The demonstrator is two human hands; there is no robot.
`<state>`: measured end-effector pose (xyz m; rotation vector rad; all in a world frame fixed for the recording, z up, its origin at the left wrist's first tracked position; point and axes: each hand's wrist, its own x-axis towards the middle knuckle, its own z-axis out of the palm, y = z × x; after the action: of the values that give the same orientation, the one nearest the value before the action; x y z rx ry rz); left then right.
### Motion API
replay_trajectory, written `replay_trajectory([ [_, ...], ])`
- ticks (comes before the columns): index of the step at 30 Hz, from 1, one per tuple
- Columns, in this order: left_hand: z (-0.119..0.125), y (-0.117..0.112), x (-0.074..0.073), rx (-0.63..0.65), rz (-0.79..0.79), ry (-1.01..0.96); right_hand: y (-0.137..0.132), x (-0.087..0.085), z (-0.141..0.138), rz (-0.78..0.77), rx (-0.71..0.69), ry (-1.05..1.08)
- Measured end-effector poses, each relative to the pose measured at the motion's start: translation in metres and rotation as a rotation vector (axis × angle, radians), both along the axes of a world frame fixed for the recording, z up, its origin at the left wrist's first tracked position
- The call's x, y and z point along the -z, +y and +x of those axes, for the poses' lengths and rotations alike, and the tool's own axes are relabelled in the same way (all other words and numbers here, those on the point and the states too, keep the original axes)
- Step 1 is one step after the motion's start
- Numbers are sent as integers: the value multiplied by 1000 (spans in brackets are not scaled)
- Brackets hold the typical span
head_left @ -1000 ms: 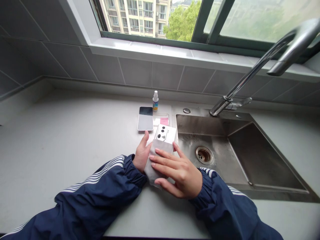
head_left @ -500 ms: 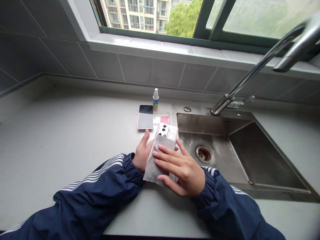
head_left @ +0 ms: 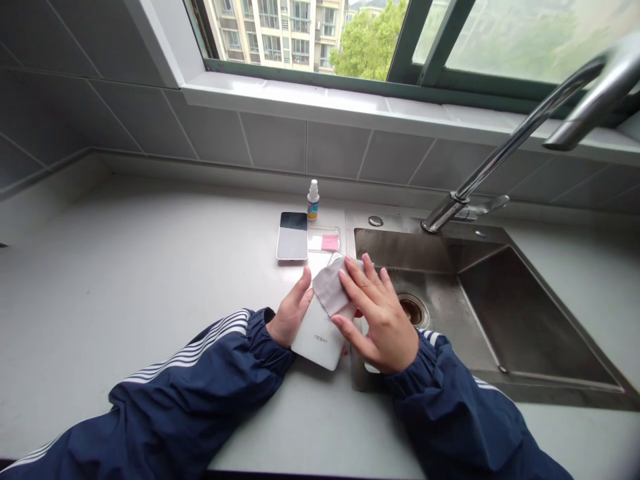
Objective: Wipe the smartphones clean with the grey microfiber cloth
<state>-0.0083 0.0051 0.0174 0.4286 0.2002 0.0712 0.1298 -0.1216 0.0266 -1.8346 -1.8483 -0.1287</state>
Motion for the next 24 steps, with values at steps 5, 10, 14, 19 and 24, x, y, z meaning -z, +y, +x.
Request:
replay_trajectory([
  [5, 2, -7, -1, -175, -34, 29, -1, -2, -11, -19, -164, -66],
  [10, 0, -3, -4, -41, -65, 42, -1, 0, -6, 11, -10, -30],
  [14, 3, -4, -4, -170, -58, 56, 0, 1, -7, -3, -97, -48],
  [19, 2, -4, -1, -57, -50, 41, 1, 1, -6, 31, -21, -36],
  [24, -1, -3, 1, -50, 42, 15, 0, 1, -4, 42, -3, -51],
])
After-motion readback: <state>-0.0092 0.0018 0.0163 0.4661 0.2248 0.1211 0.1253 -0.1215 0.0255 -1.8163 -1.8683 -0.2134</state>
